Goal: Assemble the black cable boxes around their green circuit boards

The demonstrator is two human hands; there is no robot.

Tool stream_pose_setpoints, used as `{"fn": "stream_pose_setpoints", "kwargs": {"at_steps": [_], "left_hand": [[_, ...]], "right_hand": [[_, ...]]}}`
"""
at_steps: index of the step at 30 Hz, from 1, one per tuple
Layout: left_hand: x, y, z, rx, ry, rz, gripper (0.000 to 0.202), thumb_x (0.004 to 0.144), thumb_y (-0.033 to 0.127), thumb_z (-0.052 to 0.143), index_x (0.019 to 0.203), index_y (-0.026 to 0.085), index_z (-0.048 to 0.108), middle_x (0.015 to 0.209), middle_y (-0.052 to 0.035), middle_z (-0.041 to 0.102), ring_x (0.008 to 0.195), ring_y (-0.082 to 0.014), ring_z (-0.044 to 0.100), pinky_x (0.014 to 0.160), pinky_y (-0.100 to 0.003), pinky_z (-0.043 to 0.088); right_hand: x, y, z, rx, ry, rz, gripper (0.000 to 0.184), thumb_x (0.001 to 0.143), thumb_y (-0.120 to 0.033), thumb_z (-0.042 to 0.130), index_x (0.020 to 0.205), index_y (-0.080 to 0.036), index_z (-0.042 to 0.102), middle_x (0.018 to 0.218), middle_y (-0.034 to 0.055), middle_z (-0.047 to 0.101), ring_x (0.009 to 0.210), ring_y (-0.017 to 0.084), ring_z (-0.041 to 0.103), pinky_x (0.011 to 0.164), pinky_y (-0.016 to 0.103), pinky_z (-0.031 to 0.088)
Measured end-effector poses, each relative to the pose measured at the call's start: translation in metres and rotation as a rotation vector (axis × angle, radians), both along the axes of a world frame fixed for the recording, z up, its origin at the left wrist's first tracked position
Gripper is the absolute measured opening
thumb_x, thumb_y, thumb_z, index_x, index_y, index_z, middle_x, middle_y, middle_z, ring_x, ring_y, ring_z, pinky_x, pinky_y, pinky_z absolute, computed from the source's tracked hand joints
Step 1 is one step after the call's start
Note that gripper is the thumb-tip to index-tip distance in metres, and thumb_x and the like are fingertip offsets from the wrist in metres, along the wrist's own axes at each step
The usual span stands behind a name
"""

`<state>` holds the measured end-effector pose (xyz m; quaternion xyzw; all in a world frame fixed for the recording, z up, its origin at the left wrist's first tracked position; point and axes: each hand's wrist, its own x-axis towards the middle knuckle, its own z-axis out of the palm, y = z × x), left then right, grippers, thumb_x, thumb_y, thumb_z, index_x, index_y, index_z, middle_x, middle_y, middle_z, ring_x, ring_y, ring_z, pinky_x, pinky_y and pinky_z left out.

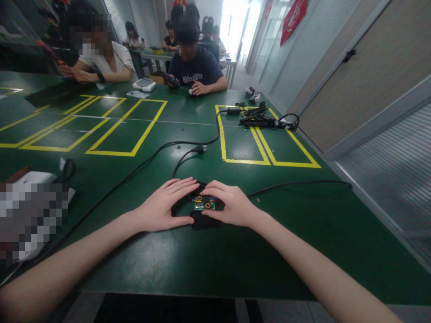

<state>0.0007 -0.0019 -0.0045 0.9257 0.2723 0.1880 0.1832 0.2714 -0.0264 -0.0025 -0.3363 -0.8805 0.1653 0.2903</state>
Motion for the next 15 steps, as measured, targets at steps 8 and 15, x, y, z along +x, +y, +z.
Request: {"fn": "stream_pose_setpoints", "kwargs": {"at_steps": [8, 15], "left_hand": [[0.0005, 0.0038, -0.0008, 0.040, -0.059, 0.098, 0.068, 0.084, 0.056, 0.082, 0.137, 0.019, 0.061, 0.141, -0.0175, 0.061, 0.131, -0.0355, 0.057, 0.110, -0.055, 0.051], [0.0006, 0.0051, 0.0024, 0.045, -0.029, 0.107, 0.060, 0.083, 0.055, 0.083, 0.127, 0.017, 0.067, 0.122, -0.0132, 0.062, 0.112, -0.0316, 0.061, 0.097, -0.051, 0.056]], "right_hand": [[0.0055, 0.0062, 0.0016, -0.073, 0.020, -0.089, 0.044, 0.083, -0.041, 0.086, 0.119, -0.023, 0.069, 0.112, 0.0083, 0.068, 0.091, 0.022, 0.070, 0.073, 0.032, 0.061], [0.0097, 0.0033, 0.0066, -0.027, -0.144, -0.122, 0.029, 0.091, -0.042, 0.077, 0.107, -0.021, 0.066, 0.090, 0.0036, 0.070, 0.078, 0.020, 0.069, 0.067, 0.030, 0.054]]}}
